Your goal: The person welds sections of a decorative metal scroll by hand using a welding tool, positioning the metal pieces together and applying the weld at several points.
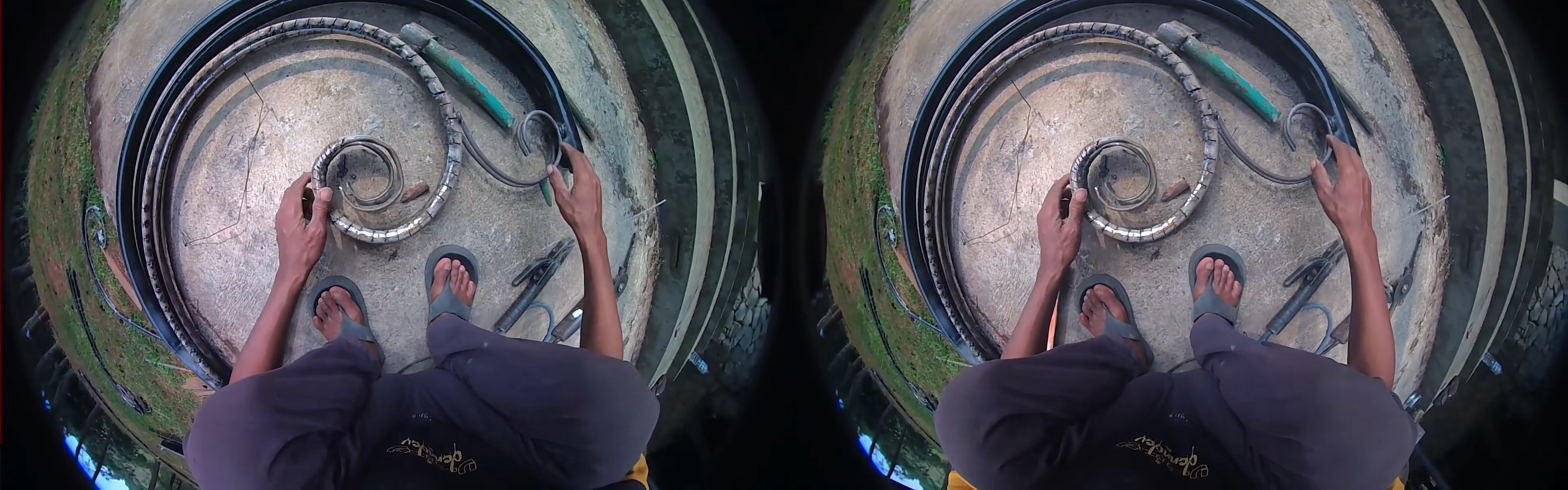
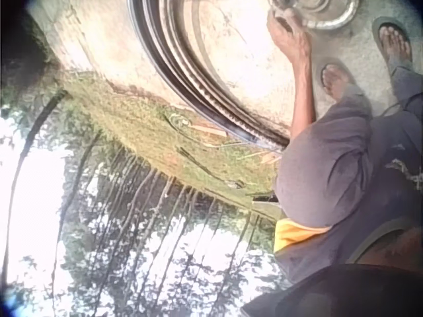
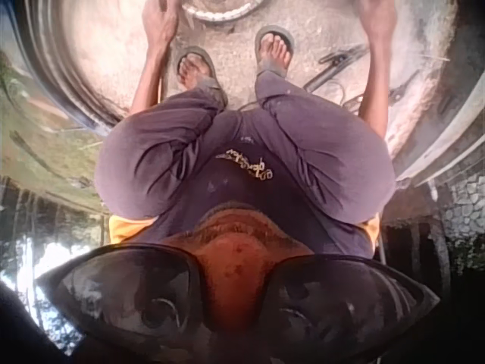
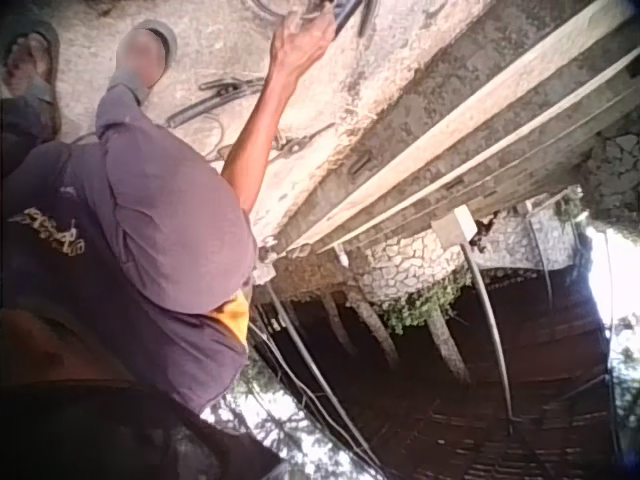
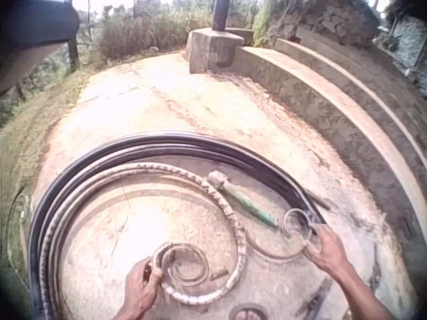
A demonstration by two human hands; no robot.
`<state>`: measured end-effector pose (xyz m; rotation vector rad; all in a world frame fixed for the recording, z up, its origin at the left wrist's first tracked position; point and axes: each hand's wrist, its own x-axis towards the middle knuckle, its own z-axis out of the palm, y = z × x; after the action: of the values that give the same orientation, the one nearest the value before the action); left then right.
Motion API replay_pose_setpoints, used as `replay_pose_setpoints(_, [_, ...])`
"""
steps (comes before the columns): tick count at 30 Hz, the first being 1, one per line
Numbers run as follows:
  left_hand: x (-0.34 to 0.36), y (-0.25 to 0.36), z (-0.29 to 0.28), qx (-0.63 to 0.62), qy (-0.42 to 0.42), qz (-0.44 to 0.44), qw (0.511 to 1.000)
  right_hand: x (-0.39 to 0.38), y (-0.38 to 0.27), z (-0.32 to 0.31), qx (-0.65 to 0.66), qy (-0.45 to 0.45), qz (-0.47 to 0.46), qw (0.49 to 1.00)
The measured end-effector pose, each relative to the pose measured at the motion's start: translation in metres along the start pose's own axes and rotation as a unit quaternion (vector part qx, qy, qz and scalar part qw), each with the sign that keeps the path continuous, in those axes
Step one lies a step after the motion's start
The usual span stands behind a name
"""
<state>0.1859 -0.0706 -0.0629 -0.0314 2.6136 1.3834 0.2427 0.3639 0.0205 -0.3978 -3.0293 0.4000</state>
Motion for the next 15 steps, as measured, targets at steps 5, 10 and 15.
replay_pose_setpoints(5, [0.008,0.014,0.016,0.127,0.051,-0.033,0.99,0.118,-0.057,0.063,-0.041,-0.167,-0.119,0.978])
replay_pose_setpoints(10, [0.013,0.016,0.02,0.043,0.097,0.003,0.994,0.161,-0.065,0.101,-0.112,-0.182,-0.154,0.965])
replay_pose_setpoints(15, [0.019,0.018,0.03,-0.04,0.107,-0.056,0.992,0.184,-0.083,0.062,0.044,-0.213,-0.034,0.975])
